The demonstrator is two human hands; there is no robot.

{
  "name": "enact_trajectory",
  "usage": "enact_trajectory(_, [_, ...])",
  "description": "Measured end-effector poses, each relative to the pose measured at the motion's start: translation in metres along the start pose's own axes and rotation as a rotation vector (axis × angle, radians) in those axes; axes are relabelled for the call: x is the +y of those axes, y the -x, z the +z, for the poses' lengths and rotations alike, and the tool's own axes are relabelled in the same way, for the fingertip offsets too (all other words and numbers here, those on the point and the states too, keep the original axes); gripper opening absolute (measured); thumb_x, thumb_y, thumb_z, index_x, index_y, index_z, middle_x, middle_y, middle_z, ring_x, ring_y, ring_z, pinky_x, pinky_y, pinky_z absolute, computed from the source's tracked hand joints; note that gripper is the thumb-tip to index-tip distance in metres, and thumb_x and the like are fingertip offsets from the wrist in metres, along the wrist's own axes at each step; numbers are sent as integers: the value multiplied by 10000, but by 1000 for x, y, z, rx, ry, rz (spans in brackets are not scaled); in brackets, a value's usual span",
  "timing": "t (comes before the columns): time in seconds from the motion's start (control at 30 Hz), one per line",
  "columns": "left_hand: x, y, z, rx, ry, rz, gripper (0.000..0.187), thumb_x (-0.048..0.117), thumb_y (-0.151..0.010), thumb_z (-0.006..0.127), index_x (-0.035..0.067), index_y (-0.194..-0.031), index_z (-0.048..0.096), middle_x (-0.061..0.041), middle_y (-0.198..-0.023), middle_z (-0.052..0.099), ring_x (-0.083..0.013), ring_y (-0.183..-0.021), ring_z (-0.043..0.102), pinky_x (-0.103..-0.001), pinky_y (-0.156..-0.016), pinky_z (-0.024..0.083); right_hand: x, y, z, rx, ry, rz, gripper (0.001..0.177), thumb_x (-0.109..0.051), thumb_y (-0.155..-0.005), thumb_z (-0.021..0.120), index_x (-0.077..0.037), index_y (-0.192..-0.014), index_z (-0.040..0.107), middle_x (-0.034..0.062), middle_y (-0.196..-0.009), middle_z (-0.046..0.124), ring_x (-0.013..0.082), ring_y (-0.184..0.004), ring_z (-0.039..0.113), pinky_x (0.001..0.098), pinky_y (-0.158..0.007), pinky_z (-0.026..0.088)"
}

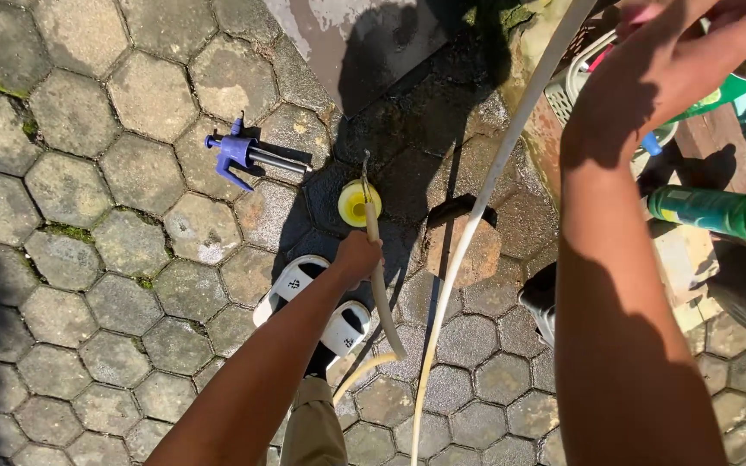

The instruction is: Preparing a manual pressure sprayer by unscrewing the pump assembly and checking the hose connection

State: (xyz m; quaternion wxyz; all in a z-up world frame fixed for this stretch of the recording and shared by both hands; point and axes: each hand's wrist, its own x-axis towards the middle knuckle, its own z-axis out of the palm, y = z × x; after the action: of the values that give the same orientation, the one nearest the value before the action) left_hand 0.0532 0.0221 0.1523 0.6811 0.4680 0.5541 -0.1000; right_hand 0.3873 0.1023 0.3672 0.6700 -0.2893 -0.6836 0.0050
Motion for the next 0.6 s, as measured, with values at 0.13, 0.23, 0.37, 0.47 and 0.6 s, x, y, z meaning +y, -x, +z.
enact_trajectory(0.13, [-21,-20,11,-32,33,-115,421,228,-1027,555,-160,-1178,612,-283,-901,724,-400,-848,752,-499,-664,653,-76,89,121,284,733,1237,285,-280,-1109,436,-70,-1035,615,81,-730,668,185,-656,665,302,-642,539])
enact_trajectory(0.23, [-8,4,10,-63,-58,-121,420,202,-1006,582,-172,-1194,612,-320,-985,711,-457,-944,721,-534,-756,634,-114,222,174,-113,493,1807,369,-419,-1088,449,-128,-1162,663,136,-983,723,326,-981,700,474,-865,543])
enact_trajectory(0.37, [-50,-22,4,69,-176,-198,423,227,-891,617,-142,-1077,711,-326,-992,724,-464,-994,722,-563,-757,613,-125,325,206,-238,310,2107,553,-463,-1040,462,-141,-1481,551,204,-1404,610,419,-1352,530,560,-1142,397])
enact_trajectory(0.47, [-102,-61,7,41,51,-75,343,195,-896,572,-103,-915,742,-291,-827,710,-445,-758,732,-601,-631,628,-118,331,214,-214,206,2043,482,-310,-1020,488,-167,-1474,569,242,-1419,593,480,-1373,479,585,-1168,364])
enact_trajectory(0.6, [-61,-36,-5,-35,103,-72,362,194,-956,512,-94,-979,730,-284,-865,703,-404,-776,728,-593,-659,638,-118,298,216,-172,158,2079,497,-338,-1052,486,-168,-1519,514,261,-1472,538,477,-1427,418,583,-1198,323])
